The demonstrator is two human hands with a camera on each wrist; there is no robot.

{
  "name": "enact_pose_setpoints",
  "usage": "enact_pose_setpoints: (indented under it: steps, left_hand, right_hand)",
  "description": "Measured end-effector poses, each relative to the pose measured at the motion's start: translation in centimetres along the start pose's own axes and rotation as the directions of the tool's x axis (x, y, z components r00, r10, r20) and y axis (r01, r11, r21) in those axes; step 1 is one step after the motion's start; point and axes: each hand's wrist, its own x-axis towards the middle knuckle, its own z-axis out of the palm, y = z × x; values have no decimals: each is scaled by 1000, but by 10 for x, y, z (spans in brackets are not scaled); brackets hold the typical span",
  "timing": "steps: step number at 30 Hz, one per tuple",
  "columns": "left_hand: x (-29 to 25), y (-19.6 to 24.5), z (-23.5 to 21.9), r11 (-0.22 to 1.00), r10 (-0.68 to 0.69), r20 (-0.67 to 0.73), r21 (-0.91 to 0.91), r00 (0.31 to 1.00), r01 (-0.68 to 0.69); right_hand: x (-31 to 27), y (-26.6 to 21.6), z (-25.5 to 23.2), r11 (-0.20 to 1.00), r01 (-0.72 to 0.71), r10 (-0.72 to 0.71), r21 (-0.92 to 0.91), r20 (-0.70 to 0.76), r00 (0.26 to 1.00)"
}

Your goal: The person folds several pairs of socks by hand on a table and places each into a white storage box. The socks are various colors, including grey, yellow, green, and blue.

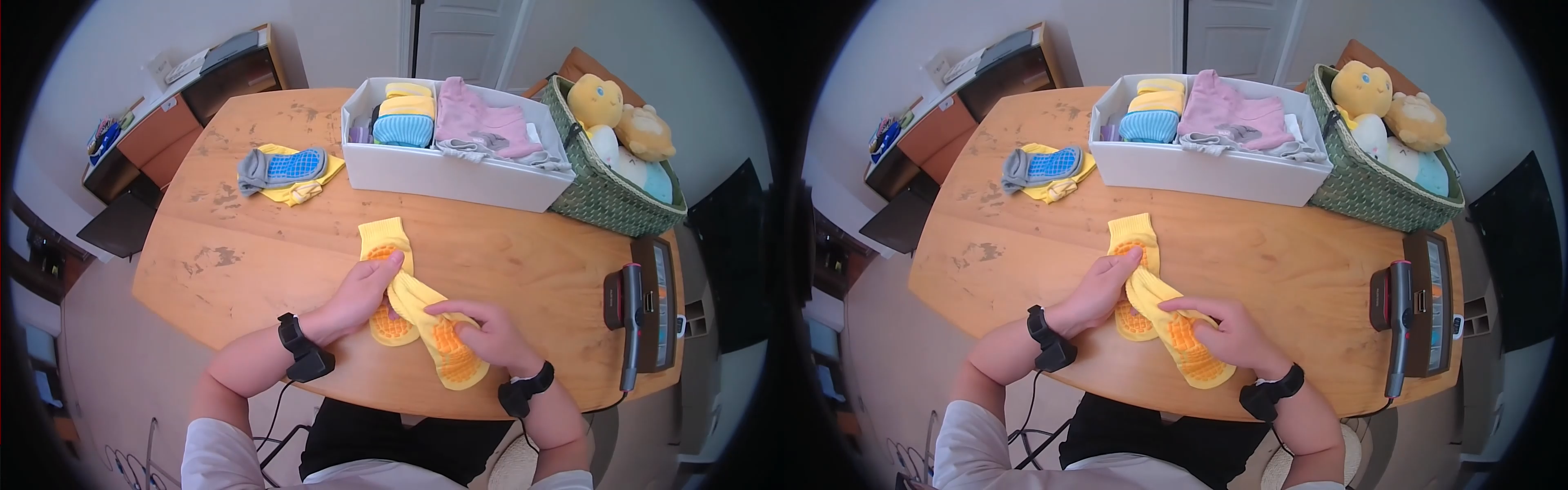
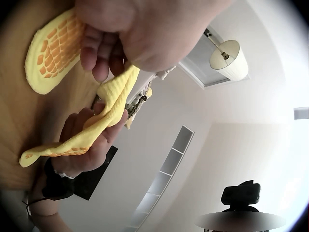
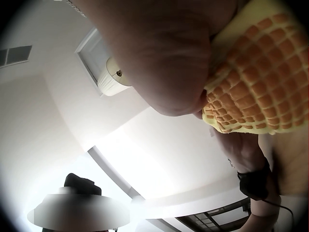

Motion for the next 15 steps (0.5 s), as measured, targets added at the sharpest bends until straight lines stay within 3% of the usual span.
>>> enact_pose_setpoints:
  steps: [7,9,13,15]
  left_hand:
    - [-4,3,5,996,-29,-51,-88,998,25]
    - [-1,-6,-7,980,149,169,-157,974,-123]
    - [0,-3,-16,991,94,265,-119,960,-65]
    - [-4,5,-5,962,144,219,-258,965,-85]
  right_hand:
    - [-5,2,-1,990,16,-12,142,-25,1000]
    - [-6,5,-3,985,4,3,171,-39,999]
    - [-7,2,-6,953,0,30,301,-94,995]
    - [-5,0,-3,927,-10,50,374,-98,994]
